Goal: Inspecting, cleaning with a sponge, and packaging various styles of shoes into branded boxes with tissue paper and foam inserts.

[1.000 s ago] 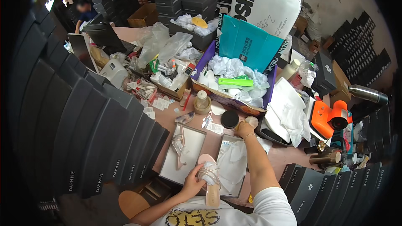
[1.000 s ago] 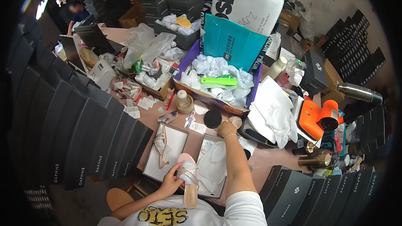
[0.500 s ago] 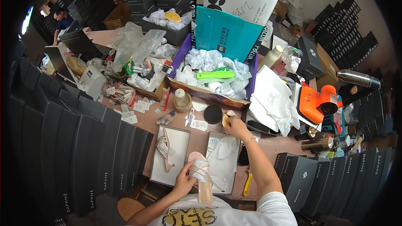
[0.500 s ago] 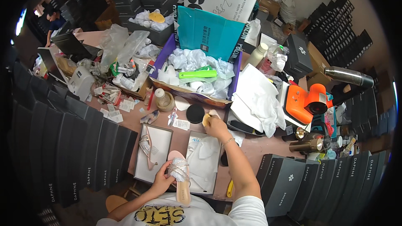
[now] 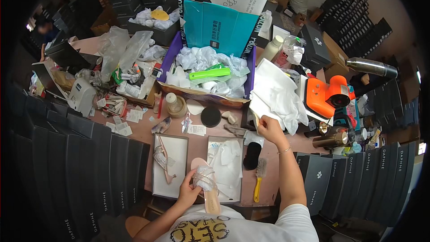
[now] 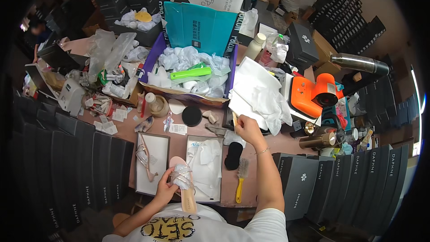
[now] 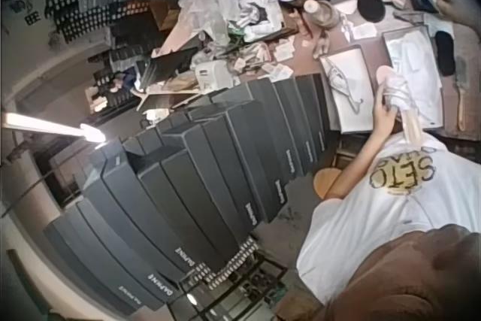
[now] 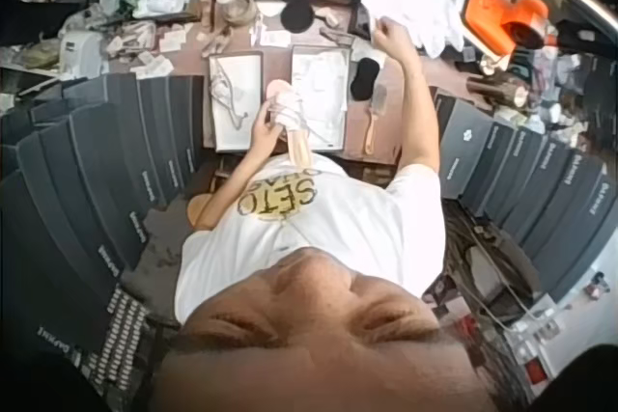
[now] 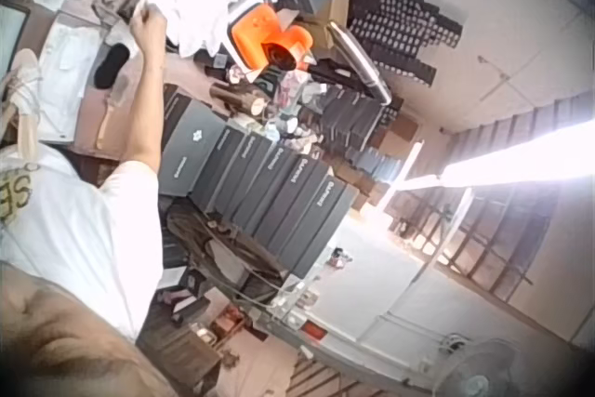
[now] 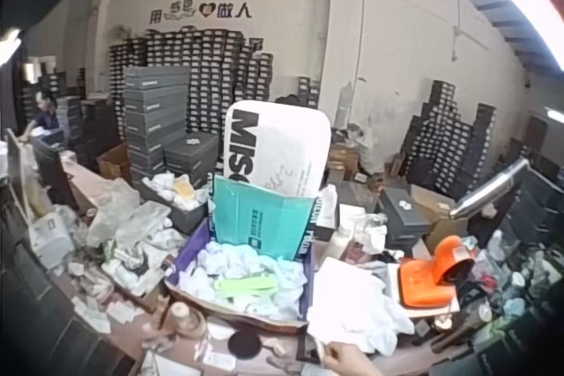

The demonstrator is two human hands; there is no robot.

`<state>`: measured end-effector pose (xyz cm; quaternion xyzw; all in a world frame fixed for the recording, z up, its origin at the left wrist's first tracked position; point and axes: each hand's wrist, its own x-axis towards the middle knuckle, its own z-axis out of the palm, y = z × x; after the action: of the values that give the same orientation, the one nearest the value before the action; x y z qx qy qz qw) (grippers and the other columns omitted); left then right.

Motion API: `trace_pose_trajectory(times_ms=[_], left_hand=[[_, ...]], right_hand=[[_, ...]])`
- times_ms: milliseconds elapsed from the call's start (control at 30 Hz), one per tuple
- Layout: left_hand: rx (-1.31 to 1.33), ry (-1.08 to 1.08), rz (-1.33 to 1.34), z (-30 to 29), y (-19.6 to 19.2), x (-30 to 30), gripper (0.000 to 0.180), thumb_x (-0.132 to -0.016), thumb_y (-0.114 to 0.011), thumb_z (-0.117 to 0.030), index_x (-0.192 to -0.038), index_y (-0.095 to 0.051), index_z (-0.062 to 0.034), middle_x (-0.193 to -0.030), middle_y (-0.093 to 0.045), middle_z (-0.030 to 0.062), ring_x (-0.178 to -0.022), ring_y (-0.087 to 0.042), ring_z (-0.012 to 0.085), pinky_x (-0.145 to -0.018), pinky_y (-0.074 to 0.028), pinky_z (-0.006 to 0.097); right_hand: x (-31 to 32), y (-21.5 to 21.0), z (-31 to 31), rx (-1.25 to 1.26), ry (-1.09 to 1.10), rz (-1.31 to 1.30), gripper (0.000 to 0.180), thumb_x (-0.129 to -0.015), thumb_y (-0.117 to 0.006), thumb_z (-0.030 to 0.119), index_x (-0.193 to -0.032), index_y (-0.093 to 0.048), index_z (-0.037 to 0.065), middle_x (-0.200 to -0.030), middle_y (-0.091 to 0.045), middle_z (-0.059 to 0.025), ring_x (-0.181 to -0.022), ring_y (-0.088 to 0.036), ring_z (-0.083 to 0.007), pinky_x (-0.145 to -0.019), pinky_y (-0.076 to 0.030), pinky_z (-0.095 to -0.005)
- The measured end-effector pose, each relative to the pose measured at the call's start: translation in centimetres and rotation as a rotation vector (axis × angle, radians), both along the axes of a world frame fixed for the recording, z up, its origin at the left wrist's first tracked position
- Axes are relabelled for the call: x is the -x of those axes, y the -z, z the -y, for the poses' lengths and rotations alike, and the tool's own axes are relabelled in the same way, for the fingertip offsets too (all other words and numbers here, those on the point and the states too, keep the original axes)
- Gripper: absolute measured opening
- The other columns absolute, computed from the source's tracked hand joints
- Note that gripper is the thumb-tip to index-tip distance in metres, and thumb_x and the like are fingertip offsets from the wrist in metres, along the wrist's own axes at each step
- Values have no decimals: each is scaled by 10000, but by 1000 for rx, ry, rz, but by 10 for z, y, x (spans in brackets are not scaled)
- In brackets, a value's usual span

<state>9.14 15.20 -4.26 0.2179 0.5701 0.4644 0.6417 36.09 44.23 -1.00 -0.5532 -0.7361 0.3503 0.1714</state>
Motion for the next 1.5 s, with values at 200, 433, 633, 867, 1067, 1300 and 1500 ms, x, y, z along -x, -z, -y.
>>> trace_pose_trajectory(times_ms=[200, 433, 633, 867, 1067, 1300, 1500], left_hand=[[-10, -19, 6, -1, -6, -2, 667, -823, -483, 149, -1422, -293, -77, -1251, -501, 124, -922, -634, 164, -687, -566, 245], [-15, -39, -32, 6, -10, -2, 651, -838, -501, 129, -1420, -280, -59, -1237, -513, 132, -934, -633, 170, -686, -564, 245], [-52, -39, -57, 0, -22, -4, 640, -837, -503, 120, -1415, -285, -47, -1320, -445, 133, -983, -624, 204, -697, -574, 265], [-199, -128, -187, -11, -7, 17, 627, -817, -513, 132, -1396, -335, -33, -1298, -466, 130, -934, -632, 177, -706, -566, 246], [-349, 176, -272, -1, -49, 5, 838, -789, -546, 125, -1496, -162, -108, -1477, -235, 131, -1145, -517, 195, -842, -510, 286], [-61, -237, -623, 50, 65, 101, 700, -842, -669, -160, -1416, -300, -8, -1421, -358, 222, -1229, -473, 294, -919, -453, 414], [35, 208, -1102, 26, 95, 115, 655, -760, -731, -242, -1286, -419, -9, -1091, -544, 276, -1003, -545, 447, -865, -456, 465]], right_hand=[[21, 48, -8, -78, 62, -66, 128, -753, -576, 113, -738, -527, -4, -609, -572, -161, -564, -583, -279, -566, -462, -364], [16, 78, -12, -93, 154, 27, 115, -770, -578, 116, -753, -540, 9, -690, -611, -217, -669, -616, -384, -638, -486, -425], [33, 81, -3, -266, 185, 374, 153, -856, -507, 132, -918, -600, 28, -882, -642, -221, -784, -626, -397, -692, -498, -486], [68, -20, 148, 413, -42, -618, 775, -841, -690, 117, -1475, -246, 76, -1265, -528, -160, -1129, -535, -197, -831, -500, -309], [115, 2, 243, 463, 21, -780, 814, -848, -653, 46, -1487, -150, 86, -1277, -487, -210, -1131, -539, -225, -858, -506, -322], [93, 20, 248, 506, 289, -855, 687, -877, -548, -10, -1468, -208, 77, -1237, -537, -178, -1043, -602, -245, -843, -515, -345], [73, 152, 254, 214, 173, -58, 718, -854, -619, 79, -1460, -234, 54, -1245, -525, -228, -1067, -583, -297, -883, -475, -347]])
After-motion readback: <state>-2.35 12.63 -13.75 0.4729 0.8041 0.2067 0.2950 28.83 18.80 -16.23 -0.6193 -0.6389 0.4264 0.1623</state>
